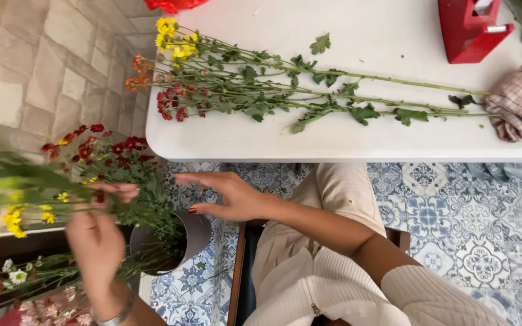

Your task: The person strips leaves and small buds from flower stems by hand and using shears at a white table.

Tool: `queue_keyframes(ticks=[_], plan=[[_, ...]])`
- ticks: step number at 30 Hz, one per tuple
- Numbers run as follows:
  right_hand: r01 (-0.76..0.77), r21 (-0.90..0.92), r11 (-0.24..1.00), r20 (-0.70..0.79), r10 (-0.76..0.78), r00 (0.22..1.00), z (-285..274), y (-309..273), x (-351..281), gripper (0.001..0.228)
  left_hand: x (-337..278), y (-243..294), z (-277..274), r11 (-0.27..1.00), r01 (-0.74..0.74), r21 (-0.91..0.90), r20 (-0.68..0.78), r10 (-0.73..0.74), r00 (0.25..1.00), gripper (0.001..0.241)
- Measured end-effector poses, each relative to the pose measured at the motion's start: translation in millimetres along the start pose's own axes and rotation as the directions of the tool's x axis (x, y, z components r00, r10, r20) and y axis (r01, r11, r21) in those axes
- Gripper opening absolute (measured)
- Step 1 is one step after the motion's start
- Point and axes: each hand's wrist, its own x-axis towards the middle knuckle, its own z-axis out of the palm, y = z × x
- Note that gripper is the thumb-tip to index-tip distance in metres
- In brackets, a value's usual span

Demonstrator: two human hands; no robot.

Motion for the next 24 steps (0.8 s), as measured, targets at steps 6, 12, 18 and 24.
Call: queue_keyframes(ticks=[6,12,18,24], plan=[[0.168,-0.404,0.899,0.012,-0.178,0.984,-17,-49,-6,0.046,38,65,15,0.763,-0.251,-0.596,-0.182,0.176,0.968,0.009],[-0.136,-0.725,0.676,-0.308,-0.141,0.941,-67,-93,-49,0.039,51,89,94,0.191,-0.175,-0.966,-0.144,0.164,0.976,0.010],[-0.260,-0.853,0.452,-0.390,-0.222,0.894,-170,-78,-84,0.027,90,117,185,0.050,0.067,-0.996,0.077,0.218,0.973,0.034],[-0.312,-0.945,0.094,-0.325,-0.225,0.918,-265,-33,-140,0.022,81,102,267,0.401,0.416,-0.816,0.542,0.282,0.791,0.047]])
